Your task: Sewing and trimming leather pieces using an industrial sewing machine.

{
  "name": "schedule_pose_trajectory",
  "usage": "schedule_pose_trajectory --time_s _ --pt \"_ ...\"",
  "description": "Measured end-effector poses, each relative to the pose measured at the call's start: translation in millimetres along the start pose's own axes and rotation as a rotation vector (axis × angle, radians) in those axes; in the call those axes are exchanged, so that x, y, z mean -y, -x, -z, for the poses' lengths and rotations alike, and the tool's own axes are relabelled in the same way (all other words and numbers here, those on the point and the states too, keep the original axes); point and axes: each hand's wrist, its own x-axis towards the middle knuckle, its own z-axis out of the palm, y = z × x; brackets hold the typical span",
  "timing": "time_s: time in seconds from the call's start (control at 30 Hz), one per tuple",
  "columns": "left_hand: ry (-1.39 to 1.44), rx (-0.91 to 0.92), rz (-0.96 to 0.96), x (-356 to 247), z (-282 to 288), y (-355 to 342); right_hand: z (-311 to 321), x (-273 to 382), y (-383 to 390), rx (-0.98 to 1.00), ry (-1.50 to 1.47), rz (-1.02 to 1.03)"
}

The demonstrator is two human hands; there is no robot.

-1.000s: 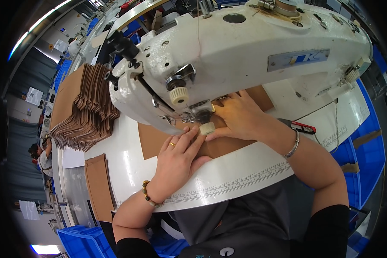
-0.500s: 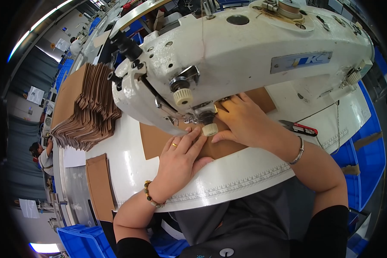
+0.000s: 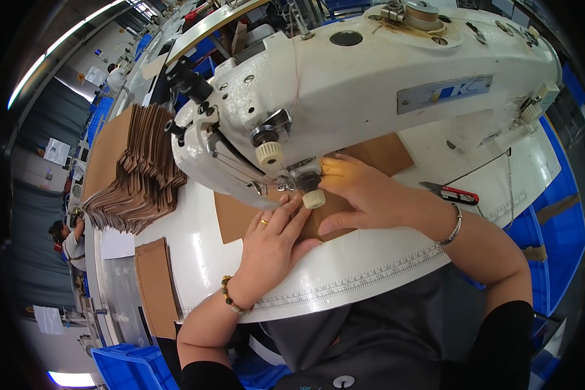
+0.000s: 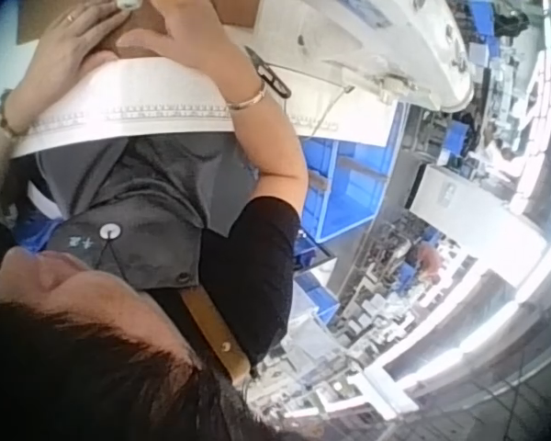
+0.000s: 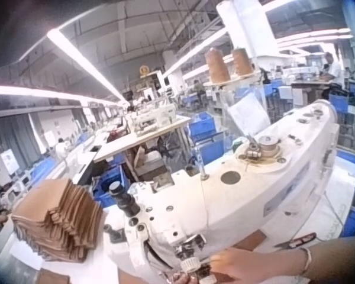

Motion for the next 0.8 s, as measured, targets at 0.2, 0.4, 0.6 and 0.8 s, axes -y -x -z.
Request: schedule_pose_trajectory --time_s 0.2,0.4,0.6,0.8 --pt "-0.042 -0.036 0.025 -1.2 6.9 20.0 9.2 19.7 26.4 -0.234 0.166 -0.039" --pt "-0.04 0.179 0.103 -20.2 50.4 99.2 20.3 18.7 120.4 -0.391 0.412 -0.292" --pt "0.068 0.267 0.098 -43.1 84.4 136.5 -3.2 1.8 166.3 -0.472 0.472 -0.371" --pt "0.182 -0.026 0.379 -20.8 60.1 100.2 -2.9 6.4 159.1 -0.622 0.329 -0.443"
